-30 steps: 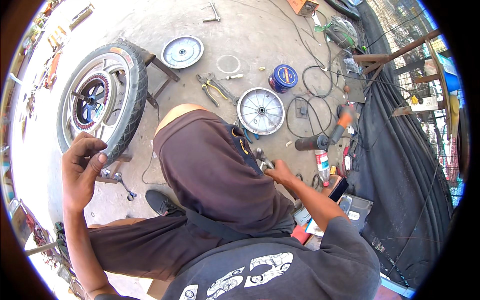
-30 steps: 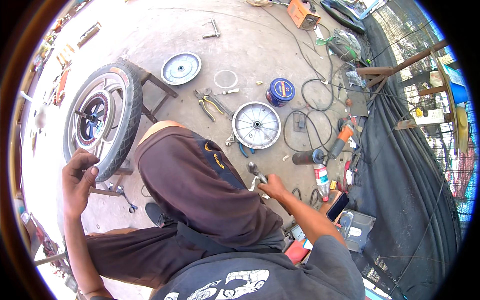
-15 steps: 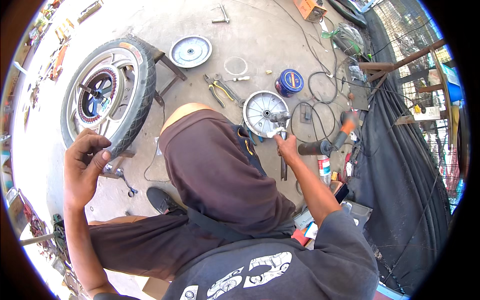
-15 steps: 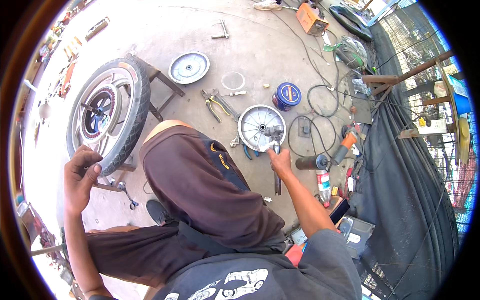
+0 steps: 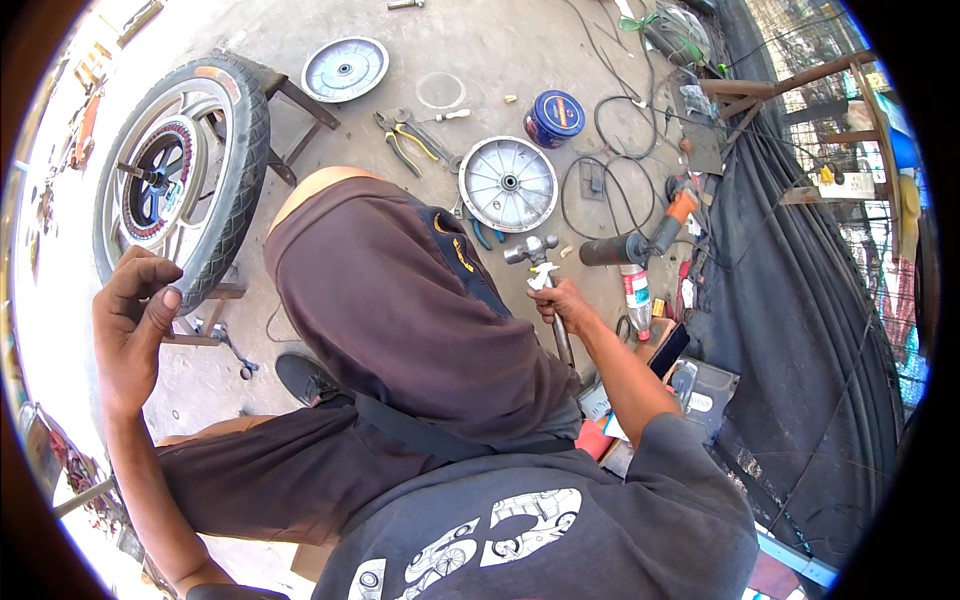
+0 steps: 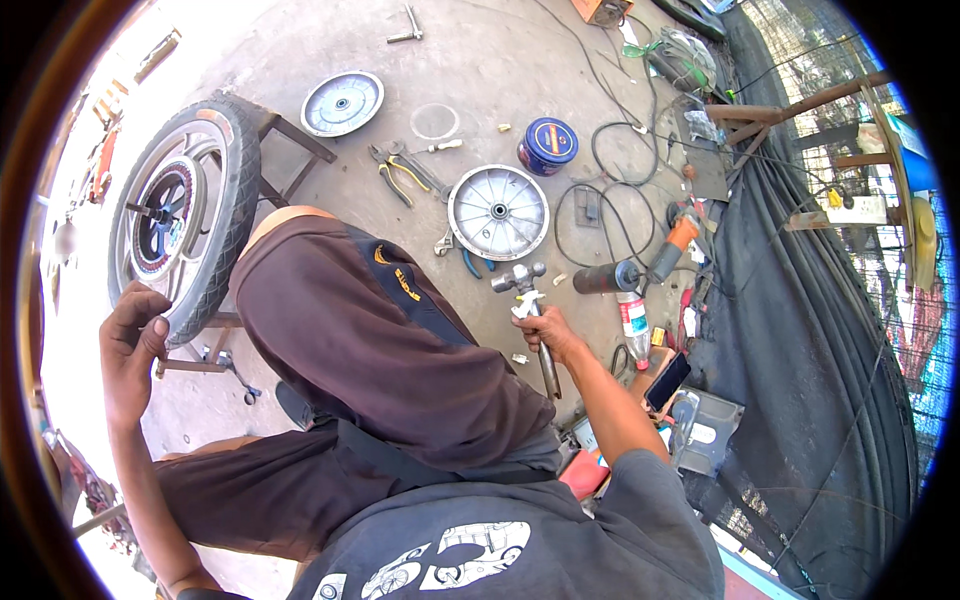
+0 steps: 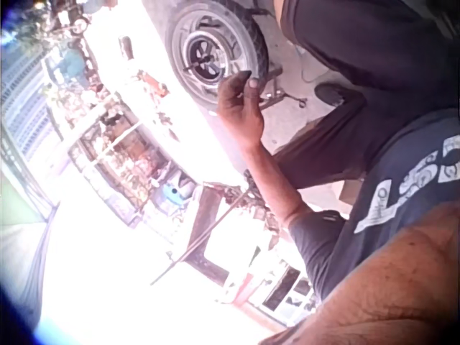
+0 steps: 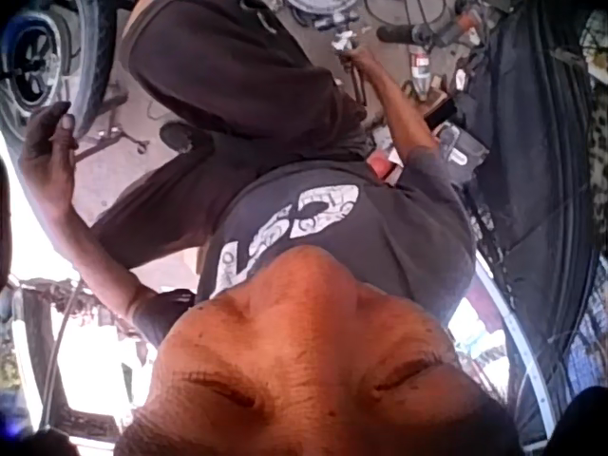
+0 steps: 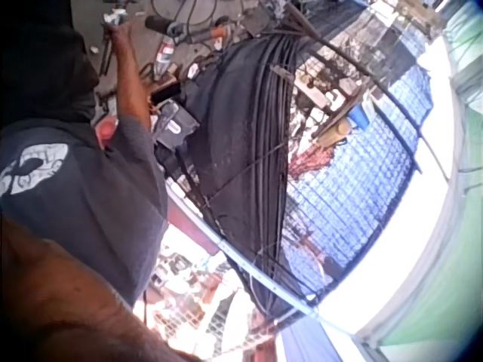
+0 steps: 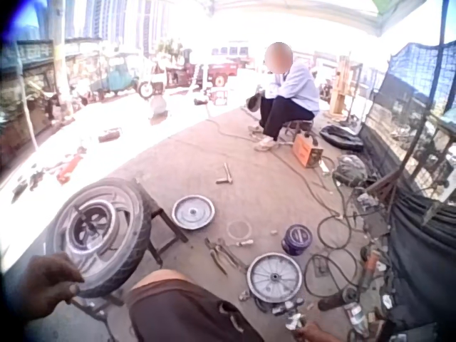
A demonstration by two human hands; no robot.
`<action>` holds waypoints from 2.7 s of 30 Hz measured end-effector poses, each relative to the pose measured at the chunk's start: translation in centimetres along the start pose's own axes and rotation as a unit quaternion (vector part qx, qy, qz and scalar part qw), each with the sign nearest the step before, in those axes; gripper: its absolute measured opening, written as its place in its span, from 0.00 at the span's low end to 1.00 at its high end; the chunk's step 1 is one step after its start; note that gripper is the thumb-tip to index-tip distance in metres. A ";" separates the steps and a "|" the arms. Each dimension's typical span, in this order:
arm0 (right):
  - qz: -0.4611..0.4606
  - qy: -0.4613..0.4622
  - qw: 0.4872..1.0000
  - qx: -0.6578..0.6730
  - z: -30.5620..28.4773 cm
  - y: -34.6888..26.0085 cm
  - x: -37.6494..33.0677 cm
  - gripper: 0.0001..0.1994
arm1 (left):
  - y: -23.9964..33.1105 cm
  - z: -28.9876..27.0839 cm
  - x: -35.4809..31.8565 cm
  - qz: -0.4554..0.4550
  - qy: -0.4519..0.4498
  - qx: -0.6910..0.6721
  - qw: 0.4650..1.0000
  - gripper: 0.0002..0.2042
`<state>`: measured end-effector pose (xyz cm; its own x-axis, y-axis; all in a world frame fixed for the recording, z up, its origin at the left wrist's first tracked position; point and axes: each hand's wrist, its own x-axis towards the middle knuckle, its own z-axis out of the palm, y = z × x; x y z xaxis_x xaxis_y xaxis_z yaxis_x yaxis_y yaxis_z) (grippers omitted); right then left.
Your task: The person handles a small bearing and places it into a circular metal housing. They then use a hammer to tap the bearing into place within the housing. The person continues to adjust and inspect the housing and bearing assembly.
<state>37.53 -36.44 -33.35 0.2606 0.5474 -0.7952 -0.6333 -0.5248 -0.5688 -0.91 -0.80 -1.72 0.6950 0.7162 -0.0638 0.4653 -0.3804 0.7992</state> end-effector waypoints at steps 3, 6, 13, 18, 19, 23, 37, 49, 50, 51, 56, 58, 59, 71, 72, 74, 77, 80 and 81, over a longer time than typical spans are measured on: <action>0.049 -0.020 0.998 0.046 -1.1 2.6 0.9 0.14 | -0.7 -0.1 -0.1 0.002 -0.004 0.011 1.000 0.13; 0.072 -0.019 0.994 0.075 -2.2 4.8 1.8 0.14 | -0.8 -0.2 -0.2 -0.016 -0.012 0.020 1.000 0.13; -0.053 0.077 0.933 -0.346 -3.4 6.2 2.4 0.14 | -1.0 -0.1 0.2 -0.008 -0.011 0.019 1.000 0.14; 0.022 0.181 0.962 -0.205 -3.8 6.3 2.9 0.15 | -0.8 0.3 0.7 -0.006 -0.016 0.024 1.000 0.14; 0.013 0.216 0.962 -0.166 -4.0 6.7 3.3 0.15 | -0.8 0.3 0.9 -0.001 -0.019 0.027 0.999 0.15; 0.001 0.268 0.954 -0.131 -4.3 6.8 4.1 0.13 | -0.6 0.4 0.9 -0.020 -0.014 0.026 0.999 0.16; 0.091 0.151 0.974 -0.141 -7.5 3.6 -2.6 0.14 | -0.9 0.3 0.9 0.005 -0.022 0.034 0.999 0.14; -0.007 0.310 0.949 -0.060 -14.2 8.4 -3.6 0.14 | -0.6 0.2 0.8 -0.004 -0.034 0.020 0.999 0.14; 0.011 0.272 0.954 -0.126 -12.2 8.9 -3.0 0.13 | -0.5 0.3 0.9 -0.012 -0.035 0.010 0.999 0.14; -0.004 0.255 0.954 -0.156 -10.0 9.5 -2.3 0.15 | -0.4 0.3 1.0 -0.012 -0.037 0.008 0.999 0.14; -0.081 0.242 0.826 -0.503 -1.9 9.1 0.6 0.23 | 0.3 0.5 0.8 -0.022 -0.036 -0.006 0.999 0.14; -0.045 0.238 0.804 -0.542 -0.6 8.4 1.0 0.23 | 0.6 0.4 0.7 -0.029 -0.037 -0.008 0.999 0.13; -0.037 0.247 0.791 -0.559 -0.3 8.4 1.2 0.22 | 0.4 0.2 0.7 -0.018 -0.037 -0.001 0.999 0.14; 0.200 -0.040 0.953 0.222 -2.0 5.3 1.8 0.11 | 0.2 -0.2 0.6 -0.023 -0.030 -0.001 0.999 0.11; 0.202 -0.025 0.958 0.205 -2.4 6.0 2.3 0.12 | 0.2 0.0 0.6 -0.019 -0.027 -0.001 0.999 0.11; 0.177 0.027 0.974 0.142 -1.5 5.6 1.8 0.12 | 0.3 0.0 0.5 -0.018 -0.023 0.000 1.000 0.11; 0.107 0.061 0.991 0.058 1.0 2.7 -0.8 0.12 | 0.4 -0.1 0.4 -0.028 -0.025 -0.003 0.999 0.12; 0.001 0.113 0.992 -0.050 2.4 -0.1 -0.9 0.11 | 0.4 -0.3 0.2 -0.034 -0.024 0.004 0.999 0.12; -0.048 0.133 0.986 -0.085 2.5 -0.9 -0.3 0.12 | 0.2 -0.4 0.2 -0.032 -0.023 0.004 0.999 0.12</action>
<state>36.19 -34.46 -32.10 0.5101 0.4218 -0.7496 -0.4711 -0.5922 -0.6538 -0.87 -0.53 -1.35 0.6877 0.7118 -0.1427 0.5142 -0.3388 0.7879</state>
